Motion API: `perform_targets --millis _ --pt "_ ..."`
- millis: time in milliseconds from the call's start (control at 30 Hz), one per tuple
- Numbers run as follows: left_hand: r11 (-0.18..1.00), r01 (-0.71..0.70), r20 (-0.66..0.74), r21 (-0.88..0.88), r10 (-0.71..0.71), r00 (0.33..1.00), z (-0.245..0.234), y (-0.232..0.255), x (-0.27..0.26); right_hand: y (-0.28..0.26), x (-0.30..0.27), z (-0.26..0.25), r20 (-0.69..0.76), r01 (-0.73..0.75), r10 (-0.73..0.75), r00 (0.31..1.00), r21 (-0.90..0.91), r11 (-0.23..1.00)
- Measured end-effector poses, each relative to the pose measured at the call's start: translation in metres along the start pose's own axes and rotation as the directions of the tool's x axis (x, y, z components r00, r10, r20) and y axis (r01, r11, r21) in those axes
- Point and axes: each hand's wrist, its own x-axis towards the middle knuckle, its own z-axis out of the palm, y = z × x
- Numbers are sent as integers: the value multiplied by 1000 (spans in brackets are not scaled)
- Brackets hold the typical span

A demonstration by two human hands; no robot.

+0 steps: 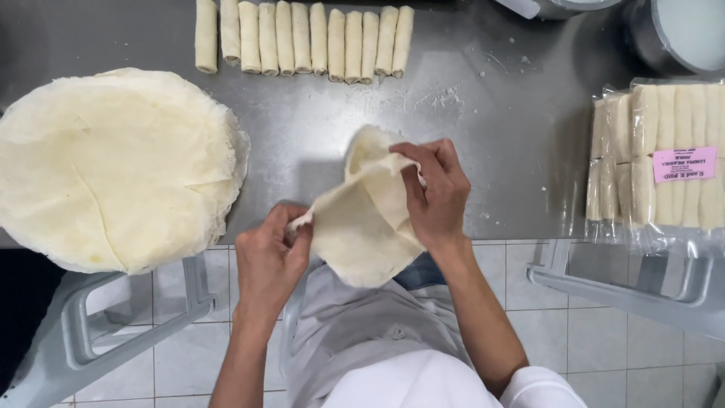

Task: The person prepares thin circular dough sheets by separating them, placing a portion of filling with a fork, and rolling them into cylinders on a metal table.

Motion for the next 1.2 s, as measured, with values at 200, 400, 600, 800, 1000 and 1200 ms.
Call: perform_targets --millis 200,400,600,800,1000,1200 --pt "858 183 272 -479 -53 961 6 24 26 -38 -9 -1 378 -374 245 893 317 872" --pt "962 -4 -1 -272 4 1000 33 -5 20 41 -30 -32 557 -763 797 234 613 -205" --pt "968 -141 -104 -207 122 987 48 -7 40 42 -23 -148 307 -344 735 604 933 -106" --pt "996 -49 50 68 45 998 34 4 57 39 -43 -216 -198 -39 902 383 972 230" --pt "906 -80 124 -416 144 982 16 49 3 -2 -34 -84 316 -389 586 746 921 -2" --pt "647 431 267 -628 -341 901 27 -8 -3 -25 -10 10 563 -699 454 691 681 219"
